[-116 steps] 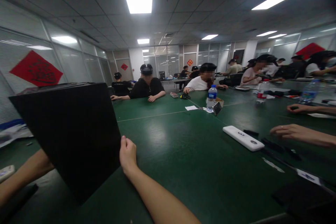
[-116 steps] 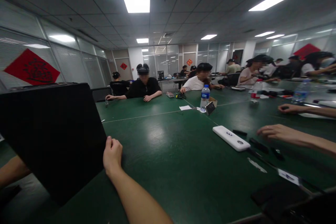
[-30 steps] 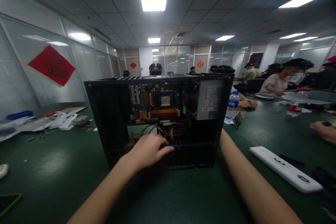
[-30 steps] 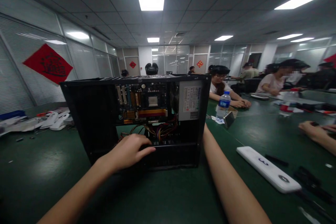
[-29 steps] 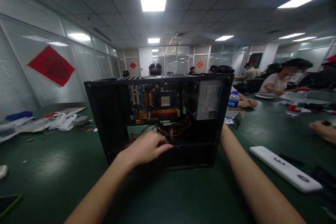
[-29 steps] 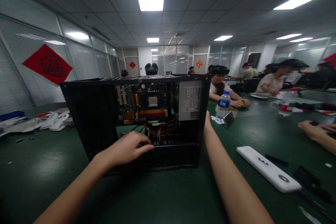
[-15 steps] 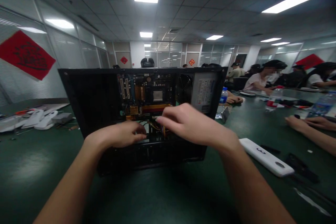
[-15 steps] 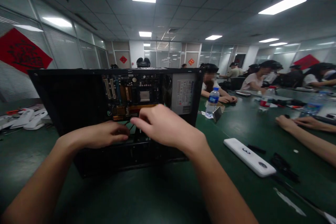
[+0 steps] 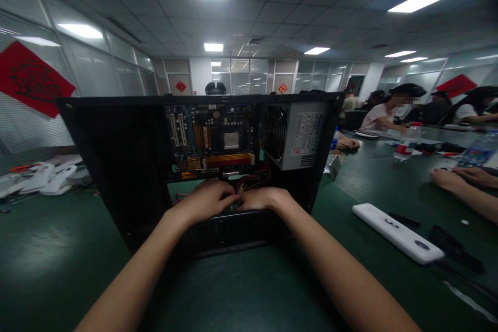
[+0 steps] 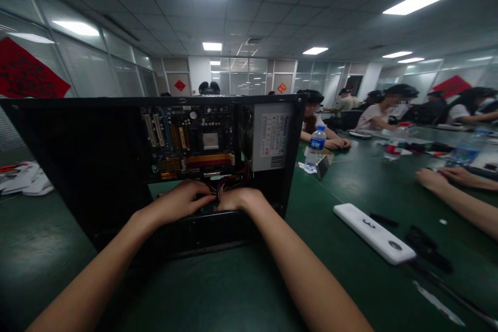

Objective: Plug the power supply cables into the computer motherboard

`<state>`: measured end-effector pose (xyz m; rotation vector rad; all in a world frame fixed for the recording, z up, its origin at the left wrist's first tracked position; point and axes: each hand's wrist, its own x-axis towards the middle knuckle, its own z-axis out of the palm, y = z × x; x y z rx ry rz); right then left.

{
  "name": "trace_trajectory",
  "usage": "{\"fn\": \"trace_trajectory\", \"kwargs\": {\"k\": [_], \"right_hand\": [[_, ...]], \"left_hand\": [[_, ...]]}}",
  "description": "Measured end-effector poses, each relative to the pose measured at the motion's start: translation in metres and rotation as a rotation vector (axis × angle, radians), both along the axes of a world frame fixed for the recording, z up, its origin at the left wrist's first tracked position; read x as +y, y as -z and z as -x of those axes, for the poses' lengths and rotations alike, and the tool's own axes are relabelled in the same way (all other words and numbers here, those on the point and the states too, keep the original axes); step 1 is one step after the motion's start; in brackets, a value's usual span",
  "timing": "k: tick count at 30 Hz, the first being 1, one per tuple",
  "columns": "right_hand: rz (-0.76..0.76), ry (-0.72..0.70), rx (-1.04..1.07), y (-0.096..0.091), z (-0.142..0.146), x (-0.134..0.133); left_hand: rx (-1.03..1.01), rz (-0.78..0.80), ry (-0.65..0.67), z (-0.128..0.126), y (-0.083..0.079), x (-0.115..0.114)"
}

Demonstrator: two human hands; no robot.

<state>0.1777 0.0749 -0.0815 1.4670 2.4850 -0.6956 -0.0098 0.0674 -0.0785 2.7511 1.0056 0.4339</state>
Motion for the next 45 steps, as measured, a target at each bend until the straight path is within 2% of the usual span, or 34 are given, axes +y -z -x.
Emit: {"fn": "trace_trajectory", "kwargs": {"k": [10, 17, 20, 25, 30, 32, 35, 40, 42, 45], "right_hand": [[-0.046, 0.020, 0.019, 0.001, -0.001, 0.000], [-0.078, -0.064, -0.013, 0.000, -0.001, -0.001], [-0.153, -0.047, 0.007, -0.001, -0.001, -0.003], [-0.285, 0.018, 0.267, 0.001, -0.002, 0.000], [-0.331, 0.252, 0.701, -0.003, 0.001, 0.006], [-0.222, 0.339, 0.911, -0.008, 0.002, 0.006], [0.108, 0.429, 1.205, -0.013, 0.004, 0.003], [0.492, 0.556, 1.603, -0.022, 0.016, -0.006], [0.556, 0.545, 1.657, -0.031, 0.021, -0.016], [0.511, 0.403, 1.616, -0.047, 0.025, -0.037]], "left_hand": [[-0.017, 0.043, -0.035, 0.002, 0.000, -0.001], [-0.030, 0.077, -0.052, 0.000, -0.002, -0.002], [-0.036, 0.076, -0.043, 0.001, -0.002, -0.002], [-0.129, 0.055, -0.047, 0.003, -0.005, -0.005], [-0.335, 0.053, -0.078, 0.000, -0.011, -0.011], [-0.396, 0.084, -0.068, 0.000, -0.015, -0.013], [-0.416, 0.187, -0.030, 0.003, -0.026, -0.018], [-0.289, 0.272, 0.002, 0.015, -0.052, -0.032], [-0.267, 0.254, -0.016, 0.020, -0.062, -0.039], [-0.260, 0.179, -0.066, 0.028, -0.078, -0.048]]}}
